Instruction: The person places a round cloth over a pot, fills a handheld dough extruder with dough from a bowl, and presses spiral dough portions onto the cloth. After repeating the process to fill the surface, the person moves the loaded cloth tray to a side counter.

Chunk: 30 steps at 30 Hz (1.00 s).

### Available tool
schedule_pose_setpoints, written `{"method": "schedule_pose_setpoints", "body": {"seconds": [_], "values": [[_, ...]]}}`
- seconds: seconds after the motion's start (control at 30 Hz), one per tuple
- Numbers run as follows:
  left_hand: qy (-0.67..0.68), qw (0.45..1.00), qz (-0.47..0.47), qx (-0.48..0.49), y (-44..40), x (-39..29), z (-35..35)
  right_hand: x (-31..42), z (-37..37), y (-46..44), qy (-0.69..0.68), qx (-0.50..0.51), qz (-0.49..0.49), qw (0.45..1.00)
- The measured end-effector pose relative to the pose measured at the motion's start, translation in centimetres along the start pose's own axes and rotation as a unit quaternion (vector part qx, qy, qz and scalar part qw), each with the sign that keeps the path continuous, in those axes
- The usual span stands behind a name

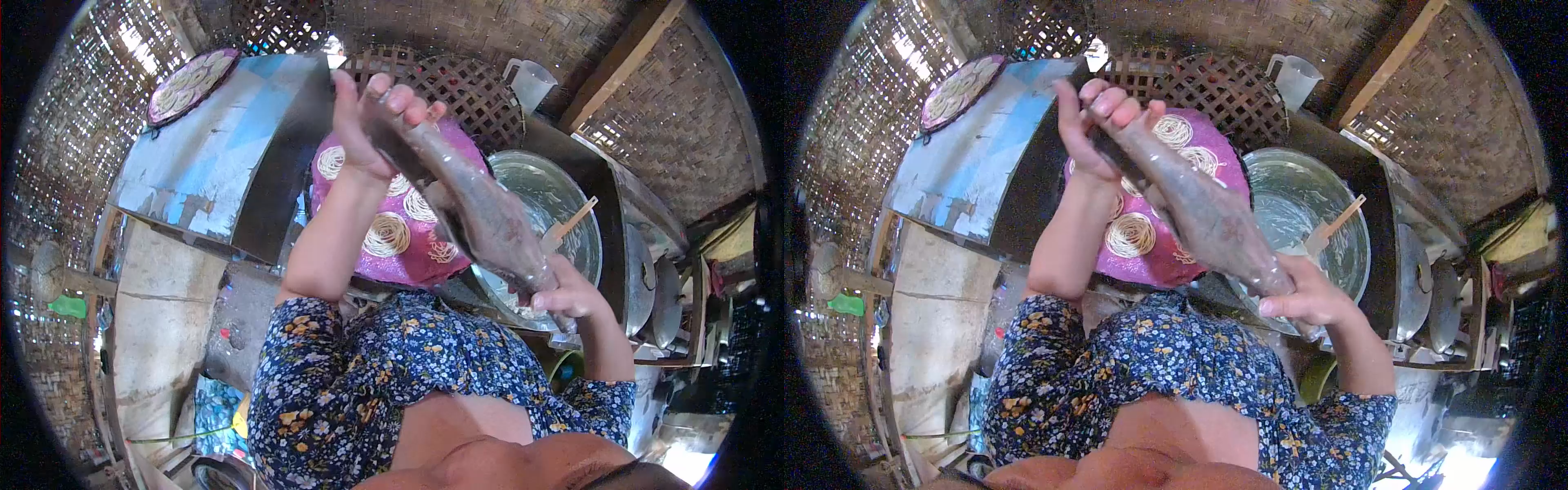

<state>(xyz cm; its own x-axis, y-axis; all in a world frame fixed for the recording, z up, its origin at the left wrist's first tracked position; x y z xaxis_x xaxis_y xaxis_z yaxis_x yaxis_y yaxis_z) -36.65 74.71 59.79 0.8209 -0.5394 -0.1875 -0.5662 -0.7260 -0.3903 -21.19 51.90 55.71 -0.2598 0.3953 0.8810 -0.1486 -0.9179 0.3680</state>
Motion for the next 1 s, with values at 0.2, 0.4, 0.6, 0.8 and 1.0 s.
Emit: {"method": "schedule_pose_setpoints", "body": {"seconds": [0.2, 0.4, 0.6, 0.8, 1.0], "values": [[0.034, 0.998, 0.033, 0.041, 2.0, 2.3, -0.8, 0.4, 1.3, 2.7, 0.037, 0.008, 0.0, 0.999], [0.044, 0.986, 0.006, 0.161, 0.8, 0.7, -3.3, 3.4, 1.8, 2.4, 0.115, -0.042, 0.098, 0.988], [-0.025, 0.994, 0.004, 0.105, 2.5, -1.0, -4.3, 2.5, 0.0, 1.8, 0.072, -0.005, 0.097, 0.993], [0.001, 0.997, 0.019, 0.076, 3.4, 2.0, -2.8, 0.8, 1.2, 3.6, 0.062, -0.009, 0.059, 0.996], [0.072, 0.987, 0.106, 0.096, 2.1, 4.4, -2.4, 0.4, 2.0, 4.1, 0.156, -0.07, 0.106, 0.98]]}}
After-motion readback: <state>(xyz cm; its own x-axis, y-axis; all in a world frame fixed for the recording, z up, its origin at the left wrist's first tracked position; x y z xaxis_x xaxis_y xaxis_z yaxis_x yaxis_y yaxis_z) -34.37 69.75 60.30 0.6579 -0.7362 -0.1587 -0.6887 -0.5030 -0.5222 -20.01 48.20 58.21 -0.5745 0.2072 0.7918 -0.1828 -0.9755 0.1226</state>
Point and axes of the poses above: each hand's wrist, its own y-axis away from the middle knuckle, its own z-axis out of the back of the hand, x = y × z, the point moved 6 cm from there along -y, towards the middle knuckle, and after that the axes turned 15 degrees about -x, right-handed, at the moved point
